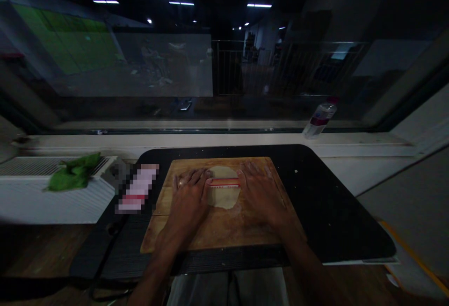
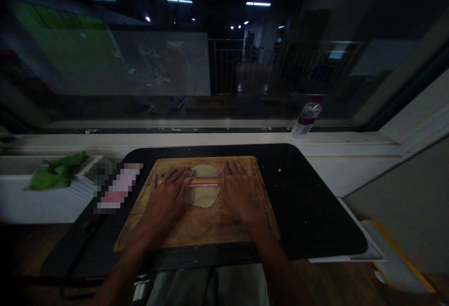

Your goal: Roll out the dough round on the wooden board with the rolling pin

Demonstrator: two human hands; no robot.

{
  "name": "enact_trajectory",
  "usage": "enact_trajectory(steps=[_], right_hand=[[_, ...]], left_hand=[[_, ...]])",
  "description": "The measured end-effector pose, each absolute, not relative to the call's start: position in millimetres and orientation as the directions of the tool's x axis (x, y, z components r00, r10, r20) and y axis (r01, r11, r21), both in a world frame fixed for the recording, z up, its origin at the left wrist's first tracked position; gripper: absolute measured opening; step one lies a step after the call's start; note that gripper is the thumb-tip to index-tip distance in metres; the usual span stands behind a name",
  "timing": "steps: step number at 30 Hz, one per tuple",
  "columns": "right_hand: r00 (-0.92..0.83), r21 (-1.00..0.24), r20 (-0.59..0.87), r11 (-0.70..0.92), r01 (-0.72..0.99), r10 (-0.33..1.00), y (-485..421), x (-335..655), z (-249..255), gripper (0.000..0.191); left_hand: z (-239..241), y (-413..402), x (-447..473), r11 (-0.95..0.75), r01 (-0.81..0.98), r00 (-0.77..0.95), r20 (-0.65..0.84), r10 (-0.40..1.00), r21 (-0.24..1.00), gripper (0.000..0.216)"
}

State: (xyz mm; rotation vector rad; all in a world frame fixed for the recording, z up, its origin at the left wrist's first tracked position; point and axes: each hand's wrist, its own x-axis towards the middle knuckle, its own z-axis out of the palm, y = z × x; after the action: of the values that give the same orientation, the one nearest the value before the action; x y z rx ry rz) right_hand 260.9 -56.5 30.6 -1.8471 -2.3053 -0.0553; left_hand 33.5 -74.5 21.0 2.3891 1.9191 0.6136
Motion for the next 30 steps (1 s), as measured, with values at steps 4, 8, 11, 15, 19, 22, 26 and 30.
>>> enact_trajectory(steps=[4,8,11,15,19,22,26,30], right_hand=[[-0.132,-0.129,0.161,0.154,0.98,0.978,-73.6,255.2,27.2,0.058],[-0.111,-0.158,0.203,0.144,0.977,0.973,-89.7,255.9,16.8,0.054],[-0.107,-0.16,0.264,0.153,0.975,0.958,-99.6,258.0,3.8,0.052],[-0.099,-0.153,0.402,0.173,0.973,0.91,-115.8,258.1,-13.2,0.051],[-0.133,-0.112,0.511,0.219,0.969,0.849,-134.6,257.2,-20.9,0.049],[-0.171,-0.067,0.53,0.242,0.968,0.83,-142.6,257.9,-24.4,0.05],[-0.174,-0.063,0.548,0.247,0.967,0.818,-140.1,259.4,-31.6,0.052],[-0.164,-0.071,0.564,0.246,0.967,0.809,-129.5,259.1,-32.4,0.049]], left_hand=[[18.2,-88.4,30.7,-0.298,0.929,0.214,0.339,0.916,0.219,0.045],[8.1,-99.4,24.0,-0.37,0.908,0.27,0.402,0.875,0.196,0.045],[1.2,-106.4,19.8,-0.426,0.884,0.312,0.435,0.845,0.192,0.045],[-5.6,-115.4,19.6,-0.466,0.865,0.325,0.5,0.803,0.186,0.044],[-11.7,-123.5,21.0,-0.48,0.857,0.313,0.553,0.772,0.185,0.041],[-14.8,-126.7,20.5,-0.48,0.855,0.302,0.563,0.77,0.197,0.04],[-17.1,-123.8,22.9,-0.487,0.851,0.306,0.568,0.764,0.197,0.041],[-18.7,-117.3,31.5,-0.447,0.88,0.293,0.561,0.774,0.158,0.041]])
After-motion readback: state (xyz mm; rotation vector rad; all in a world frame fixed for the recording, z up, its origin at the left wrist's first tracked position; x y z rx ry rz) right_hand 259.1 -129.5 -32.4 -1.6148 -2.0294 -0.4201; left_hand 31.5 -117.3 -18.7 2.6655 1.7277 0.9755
